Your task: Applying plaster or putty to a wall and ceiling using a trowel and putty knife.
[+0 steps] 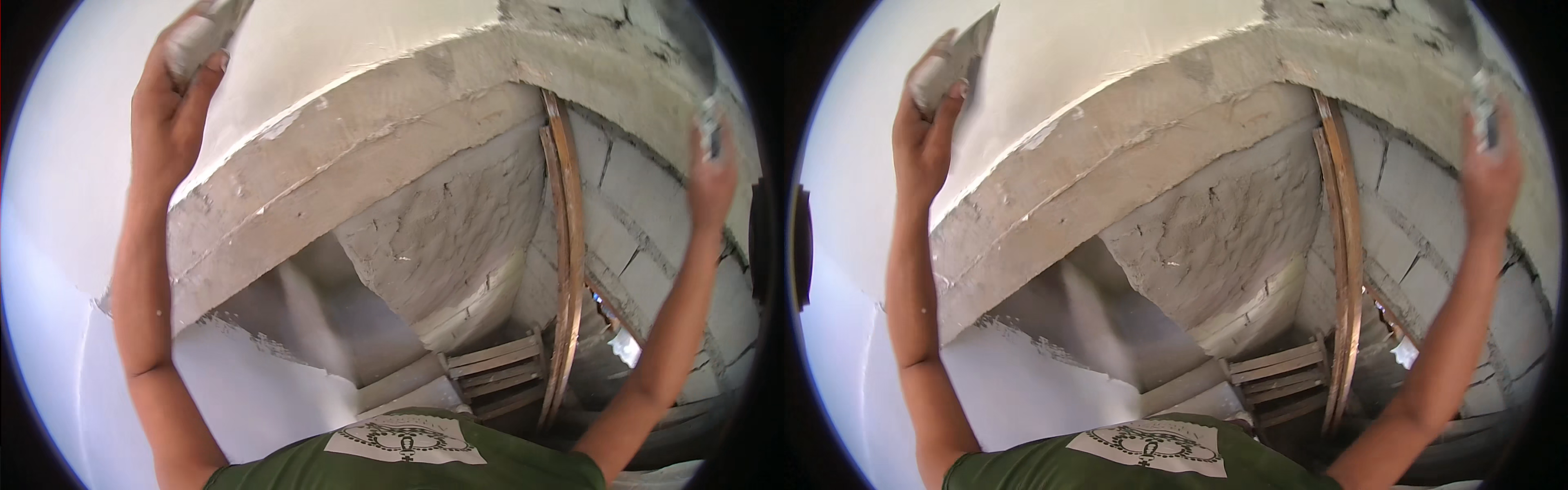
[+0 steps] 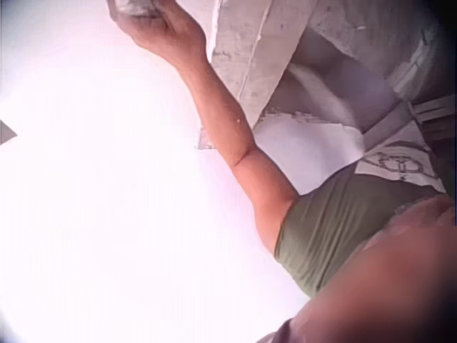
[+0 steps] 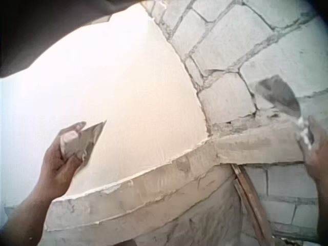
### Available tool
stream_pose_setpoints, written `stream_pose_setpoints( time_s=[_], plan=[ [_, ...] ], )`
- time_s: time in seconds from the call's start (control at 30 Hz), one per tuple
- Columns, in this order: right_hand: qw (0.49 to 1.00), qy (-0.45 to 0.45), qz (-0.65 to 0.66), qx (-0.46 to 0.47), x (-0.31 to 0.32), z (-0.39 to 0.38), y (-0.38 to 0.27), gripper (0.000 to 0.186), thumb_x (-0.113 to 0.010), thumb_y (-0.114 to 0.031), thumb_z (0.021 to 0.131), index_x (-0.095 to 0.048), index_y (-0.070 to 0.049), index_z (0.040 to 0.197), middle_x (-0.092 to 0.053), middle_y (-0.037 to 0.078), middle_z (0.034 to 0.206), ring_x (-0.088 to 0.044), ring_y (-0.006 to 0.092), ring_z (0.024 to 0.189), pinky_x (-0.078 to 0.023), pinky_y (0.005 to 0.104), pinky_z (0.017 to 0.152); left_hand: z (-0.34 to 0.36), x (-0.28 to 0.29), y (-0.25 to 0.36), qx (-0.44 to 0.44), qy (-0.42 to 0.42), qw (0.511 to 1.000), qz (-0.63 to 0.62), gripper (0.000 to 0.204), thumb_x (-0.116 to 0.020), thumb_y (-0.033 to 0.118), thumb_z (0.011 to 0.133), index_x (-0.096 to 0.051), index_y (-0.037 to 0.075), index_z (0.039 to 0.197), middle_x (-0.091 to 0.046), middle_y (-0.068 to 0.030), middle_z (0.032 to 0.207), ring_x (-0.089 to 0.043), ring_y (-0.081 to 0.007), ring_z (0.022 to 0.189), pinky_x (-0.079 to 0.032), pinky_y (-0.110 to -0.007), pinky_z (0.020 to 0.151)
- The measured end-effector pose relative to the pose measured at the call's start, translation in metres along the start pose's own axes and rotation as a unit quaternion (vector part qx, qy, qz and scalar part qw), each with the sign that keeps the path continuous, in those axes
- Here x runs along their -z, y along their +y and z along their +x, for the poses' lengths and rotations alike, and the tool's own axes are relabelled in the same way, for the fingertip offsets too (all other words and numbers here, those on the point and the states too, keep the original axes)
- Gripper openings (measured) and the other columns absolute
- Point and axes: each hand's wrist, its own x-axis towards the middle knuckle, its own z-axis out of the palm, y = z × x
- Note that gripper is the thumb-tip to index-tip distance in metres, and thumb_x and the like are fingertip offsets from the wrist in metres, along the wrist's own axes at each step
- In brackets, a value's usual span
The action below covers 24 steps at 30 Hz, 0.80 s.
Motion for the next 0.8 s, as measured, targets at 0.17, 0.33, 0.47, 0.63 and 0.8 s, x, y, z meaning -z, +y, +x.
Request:
stream_pose_setpoints(
  time_s=[0.17, 0.33, 0.47, 0.63, 0.8],
  plan=[
    [0.951, -0.139, 0.268, 0.072, 0.007, -0.076, -0.201, 0.040, -0.071, -0.026, 0.087, -0.065, -0.004, 0.120, -0.067, 0.018, 0.109, -0.065, 0.0340, 0.099, -0.052, 0.0406, 0.086, -0.086, -0.005, -0.013, 0.393, 0.170, 0.839, -0.336, 0.039, -0.058, 0.021, 0.098, -0.050, -0.005, 0.126, -0.064, -0.0140, 0.111, -0.065, -0.0182, 0.095, -0.055, -0.032, 0.080],
    [0.909, -0.213, 0.289, 0.211, 0.041, -0.078, -0.277, 0.041, -0.077, -0.022, 0.076, -0.067, -0.011, 0.114, -0.060, 0.008, 0.087, -0.062, 0.0250, 0.078, -0.052, 0.0364, 0.061, -0.134, -0.035, 0.008, 0.429, 0.280, 0.687, -0.516, 0.044, -0.056, 0.018, 0.098, -0.044, -0.006, 0.133, -0.062, -0.0139, 0.117, -0.062, -0.0208, 0.104, -0.053, -0.033, 0.087],
    [0.891, -0.240, 0.259, 0.285, 0.040, -0.074, -0.297, 0.037, -0.078, -0.022, 0.073, -0.068, -0.013, 0.107, -0.057, 0.004, 0.084, -0.061, 0.0216, 0.076, -0.050, 0.0350, 0.057, -0.153, -0.031, 0.038, 0.408, 0.156, 0.784, -0.441, 0.041, -0.054, 0.021, 0.100, -0.047, -0.002, 0.133, -0.061, -0.0114, 0.119, -0.056, -0.0157, 0.106, -0.045, -0.033, 0.093],
    [0.883, -0.237, 0.255, 0.315, 0.032, -0.046, -0.304, 0.034, -0.078, -0.024, 0.075, -0.068, -0.013, 0.106, -0.060, 0.005, 0.086, -0.064, 0.0217, 0.077, -0.052, 0.0342, 0.060, -0.182, -0.027, 0.047, 0.246, -0.063, 0.912, -0.321, 0.044, -0.056, 0.026, 0.099, -0.049, 0.002, 0.135, -0.062, -0.0171, 0.120, -0.060, -0.0268, 0.108, -0.044, -0.035, 0.096],
    [0.928, -0.164, 0.182, 0.281, 0.009, 0.010, -0.306, 0.027, -0.071, -0.030, 0.085, -0.068, -0.013, 0.106, -0.065, 0.006, 0.087, -0.067, 0.0253, 0.077, -0.054, 0.0345, 0.065, -0.225, -0.032, 0.044, 0.384, -0.011, 0.857, -0.343, 0.040, -0.057, 0.023, 0.098, -0.052, 0.000, 0.131, -0.064, -0.0202, 0.114, -0.061, -0.0304, 0.104, -0.045, -0.037, 0.093]
  ],
)
